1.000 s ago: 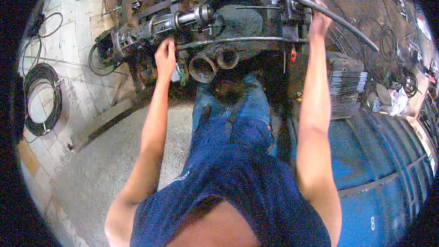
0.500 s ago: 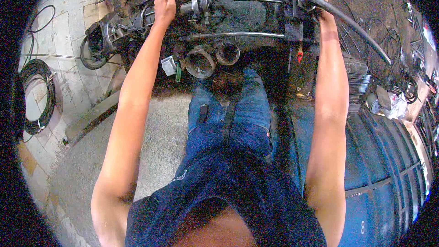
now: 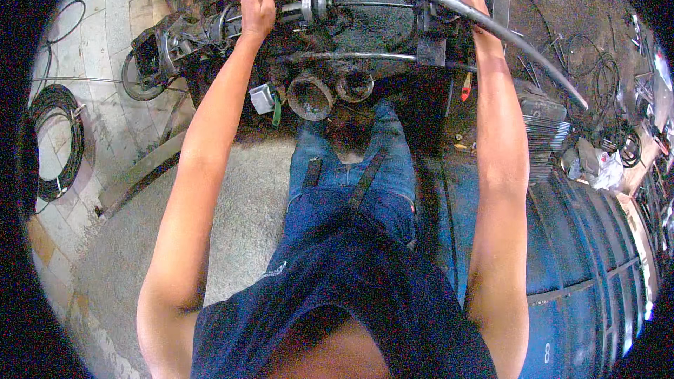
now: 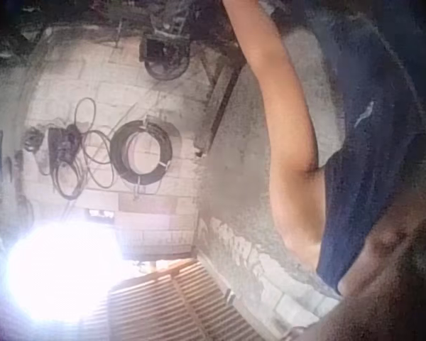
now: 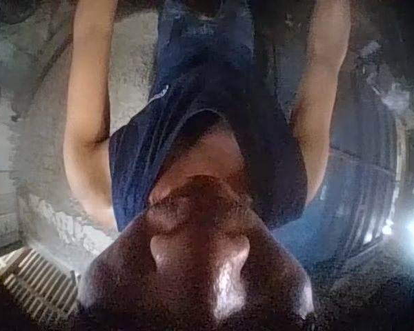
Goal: Using a semi-automatic bending machine to shape a metal rod in a workshop environment.
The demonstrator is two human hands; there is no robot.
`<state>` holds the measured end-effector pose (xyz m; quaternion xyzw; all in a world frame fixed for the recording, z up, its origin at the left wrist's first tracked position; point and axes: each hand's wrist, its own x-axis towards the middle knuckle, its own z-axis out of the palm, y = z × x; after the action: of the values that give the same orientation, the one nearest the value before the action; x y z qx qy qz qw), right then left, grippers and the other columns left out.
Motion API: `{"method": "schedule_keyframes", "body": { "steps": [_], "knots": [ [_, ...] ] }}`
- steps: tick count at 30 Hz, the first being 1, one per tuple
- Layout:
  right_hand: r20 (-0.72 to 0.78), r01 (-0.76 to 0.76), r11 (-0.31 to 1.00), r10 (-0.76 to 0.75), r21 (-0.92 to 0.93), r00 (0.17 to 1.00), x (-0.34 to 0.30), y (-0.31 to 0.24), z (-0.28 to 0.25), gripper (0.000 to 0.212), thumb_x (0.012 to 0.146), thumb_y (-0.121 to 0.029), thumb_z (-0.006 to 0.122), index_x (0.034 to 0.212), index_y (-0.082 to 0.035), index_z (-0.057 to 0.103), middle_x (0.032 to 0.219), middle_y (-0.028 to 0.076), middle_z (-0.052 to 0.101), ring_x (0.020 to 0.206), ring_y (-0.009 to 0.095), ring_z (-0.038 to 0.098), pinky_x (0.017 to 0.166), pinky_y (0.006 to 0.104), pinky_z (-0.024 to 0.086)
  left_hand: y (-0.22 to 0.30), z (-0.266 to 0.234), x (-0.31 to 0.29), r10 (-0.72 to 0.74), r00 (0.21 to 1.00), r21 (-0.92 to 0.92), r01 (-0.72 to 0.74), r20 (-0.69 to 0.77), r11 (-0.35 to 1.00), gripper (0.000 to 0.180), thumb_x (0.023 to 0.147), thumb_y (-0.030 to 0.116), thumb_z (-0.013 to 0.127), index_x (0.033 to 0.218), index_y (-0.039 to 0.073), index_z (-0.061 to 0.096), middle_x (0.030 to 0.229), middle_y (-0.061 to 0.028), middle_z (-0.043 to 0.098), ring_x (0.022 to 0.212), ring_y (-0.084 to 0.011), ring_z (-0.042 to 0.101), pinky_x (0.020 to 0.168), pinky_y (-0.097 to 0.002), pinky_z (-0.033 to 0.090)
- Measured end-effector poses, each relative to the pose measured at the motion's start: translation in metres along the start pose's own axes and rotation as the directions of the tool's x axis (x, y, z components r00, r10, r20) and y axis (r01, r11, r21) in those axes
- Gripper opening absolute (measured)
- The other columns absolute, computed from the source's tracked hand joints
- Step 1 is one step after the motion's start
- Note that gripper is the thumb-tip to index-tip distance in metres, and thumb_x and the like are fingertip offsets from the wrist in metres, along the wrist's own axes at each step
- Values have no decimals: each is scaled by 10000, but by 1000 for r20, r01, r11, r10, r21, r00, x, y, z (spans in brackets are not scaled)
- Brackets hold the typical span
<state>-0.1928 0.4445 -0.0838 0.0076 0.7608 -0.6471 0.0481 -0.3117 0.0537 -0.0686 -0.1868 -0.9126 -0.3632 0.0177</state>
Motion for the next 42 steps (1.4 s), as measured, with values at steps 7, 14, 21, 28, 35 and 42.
{"method": "schedule_keyframes", "body": {
  "steps": [7,14,21,28,35,42],
  "knots": [
    [-7,15,1000,-15,-1,1000,-1,-1,-2,300,796,-192,555,925,29,711,942,98,700,906,175,631,872,273,455,2,6,-1,1,1000,-36,-2,-10,999,366,993,295,431,1047,11,654,928,-145,689,883,-261,649,814,-343,481],
    [34,-64,997,62,45,997,3,3,1,279,805,-171,546,908,45,691,934,97,696,918,185,634,898,282,450,4,3,-5,7,1000,-58,-6,26,998,336,977,299,439,1036,30,632,925,-156,662,899,-342,625,813,-394,477],
    [19,-86,983,84,161,996,3,-7,11,255,802,-136,545,875,67,681,925,115,679,919,191,622,879,292,449,1,4,-5,33,999,-135,-33,1,990,358,974,272,410,1117,31,632,988,-195,647,971,-368,602,884,-410,451],
    [-40,8,982,0,186,999,2,-11,18,313,818,-154,507,861,107,676,922,182,676,907,249,614,882,319,440,-6,5,-3,76,997,-157,-75,2,985,434,978,261,352,1211,-15,593,1129,-181,654,1081,-307,603,975,-371,428],
    [-18,-31,973,36,227,999,3,-11,18,334,837,-166,482,871,106,673,919,219,666,916,302,612,884,357,450,11,-1,-3,18,999,-200,-11,35,980,461,978,258,327,1241,-29,573,1091,-170,671,1069,-284,615,976,-355,428],
    [-61,308,951,-306,16,950,0,-4,23,354,834,-173,469,865,109,680,920,205,676,922,275,625,893,338,449,7,1,-3,71,997,-148,-68,14,987,445,983,238,331,1238,-33,577,1168,-194,645,1144,-310,588,1007,-369,410]
  ]
}}
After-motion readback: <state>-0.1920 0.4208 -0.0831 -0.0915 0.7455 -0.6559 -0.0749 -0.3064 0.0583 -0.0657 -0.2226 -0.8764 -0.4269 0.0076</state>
